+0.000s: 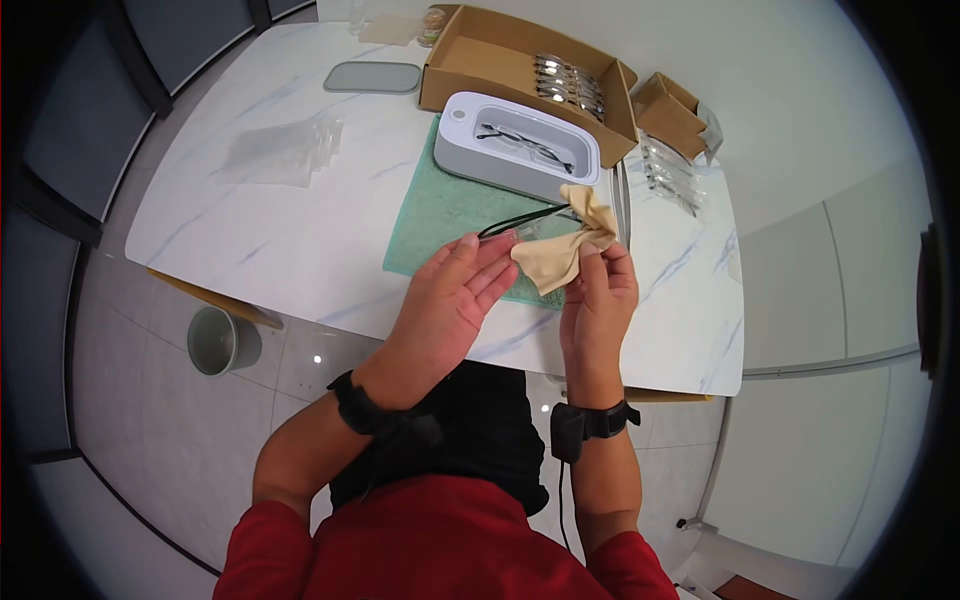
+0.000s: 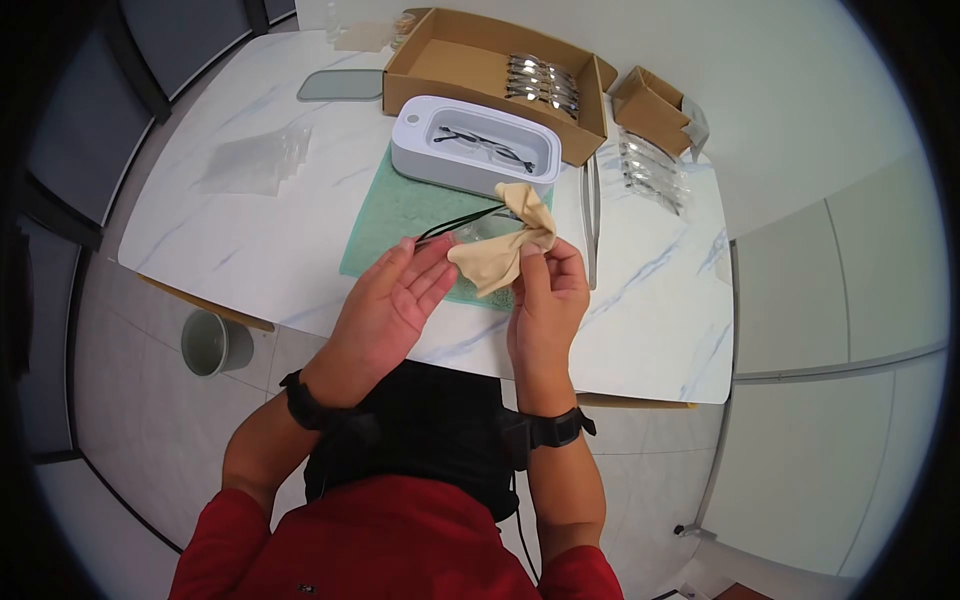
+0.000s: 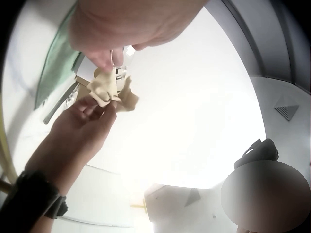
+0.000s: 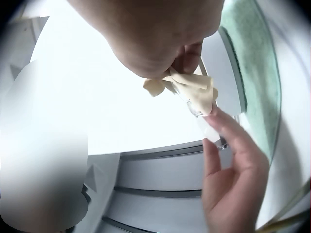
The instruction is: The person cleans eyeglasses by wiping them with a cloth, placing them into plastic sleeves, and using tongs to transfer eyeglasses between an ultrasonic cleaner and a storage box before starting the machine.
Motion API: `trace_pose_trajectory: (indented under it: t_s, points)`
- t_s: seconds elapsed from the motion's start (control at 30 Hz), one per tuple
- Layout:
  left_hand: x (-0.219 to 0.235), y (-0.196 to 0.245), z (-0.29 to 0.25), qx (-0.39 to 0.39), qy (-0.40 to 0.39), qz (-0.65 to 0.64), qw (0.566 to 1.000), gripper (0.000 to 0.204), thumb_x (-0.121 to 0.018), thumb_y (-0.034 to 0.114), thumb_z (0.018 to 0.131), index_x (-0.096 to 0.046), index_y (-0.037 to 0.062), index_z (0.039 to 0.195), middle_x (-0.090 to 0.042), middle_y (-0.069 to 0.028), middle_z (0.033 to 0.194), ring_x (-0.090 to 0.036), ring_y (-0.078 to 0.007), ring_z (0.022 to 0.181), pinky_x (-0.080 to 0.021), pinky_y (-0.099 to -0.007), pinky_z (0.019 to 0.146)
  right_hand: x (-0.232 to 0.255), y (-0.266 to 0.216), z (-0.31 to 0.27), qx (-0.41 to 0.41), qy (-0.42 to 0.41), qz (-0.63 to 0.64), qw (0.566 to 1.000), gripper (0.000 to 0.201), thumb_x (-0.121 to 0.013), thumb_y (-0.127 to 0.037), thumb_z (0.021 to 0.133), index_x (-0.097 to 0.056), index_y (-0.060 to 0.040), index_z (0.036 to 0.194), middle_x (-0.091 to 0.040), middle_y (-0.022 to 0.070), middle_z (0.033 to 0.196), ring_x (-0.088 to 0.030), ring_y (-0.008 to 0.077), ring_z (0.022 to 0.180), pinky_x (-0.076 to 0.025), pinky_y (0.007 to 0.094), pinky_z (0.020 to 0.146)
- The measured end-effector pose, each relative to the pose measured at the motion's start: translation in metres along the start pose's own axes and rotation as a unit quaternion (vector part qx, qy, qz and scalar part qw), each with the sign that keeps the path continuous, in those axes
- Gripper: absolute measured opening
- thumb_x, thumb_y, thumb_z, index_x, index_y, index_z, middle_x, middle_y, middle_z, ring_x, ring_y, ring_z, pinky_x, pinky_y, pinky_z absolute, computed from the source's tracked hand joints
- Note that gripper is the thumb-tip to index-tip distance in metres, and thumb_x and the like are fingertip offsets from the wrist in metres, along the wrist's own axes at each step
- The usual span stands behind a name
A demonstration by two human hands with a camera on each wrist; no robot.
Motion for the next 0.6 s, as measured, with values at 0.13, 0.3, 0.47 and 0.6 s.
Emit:
trace_pose_trajectory:
  t_s: [0.13,0.3,0.47,0.6]
  points:
    - [-0.001,-0.002,-0.002,-0.004,0.004,-0.010,1.000,0.025,-0.055,0.023,0.106,-0.056,0.0040,0.122,-0.059,-0.0171,0.138,-0.054,-0.0252,0.131,-0.042,-0.0409,0.116,-0.004,0.007,-0.004,-0.076,0.011,0.105,0.991,0.025,-0.060,-0.003,0.100,-0.054,0.0015,0.123,-0.067,0.0103,0.114,-0.067,0.0148,0.099,-0.057,0.0282,0.086]
    - [-0.010,-0.005,-0.006,0.007,0.022,0.049,0.999,0.025,-0.058,0.026,0.105,-0.059,0.0081,0.123,-0.065,-0.0079,0.129,-0.058,-0.0171,0.117,-0.045,-0.0307,0.095,-0.017,-0.001,0.001,-0.127,-0.007,0.172,0.977,0.032,-0.059,-0.002,0.100,-0.053,-0.0001,0.132,-0.066,0.0101,0.120,-0.068,0.0184,0.107,-0.058,0.0317,0.091]
    - [0.006,-0.014,-0.001,-0.001,0.010,0.066,0.998,0.026,-0.062,0.027,0.103,-0.063,0.0056,0.118,-0.062,0.0002,0.105,-0.053,-0.0102,0.095,-0.041,-0.0266,0.080,-0.025,-0.007,-0.001,-0.117,-0.040,0.158,0.980,0.029,-0.061,-0.001,0.098,-0.058,0.0005,0.127,-0.068,0.0098,0.115,-0.068,0.0192,0.103,-0.059,0.0329,0.090]
    - [0.000,-0.010,-0.003,0.002,0.006,0.033,0.999,0.028,-0.065,0.025,0.102,-0.065,0.0016,0.117,-0.058,0.0011,0.095,-0.051,-0.0087,0.087,-0.041,-0.0244,0.076,-0.017,-0.001,-0.002,-0.142,-0.116,0.122,0.975,0.020,-0.063,0.002,0.096,-0.066,0.0013,0.115,-0.071,0.0091,0.106,-0.066,0.0154,0.086,-0.055,0.0295,0.075]
Point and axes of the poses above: each hand's wrist, its own z-axis towards the middle knuckle, its own x-axis out of the back of the hand, y = z × x, the point moved 1 cm from there along z, towards the middle knuckle
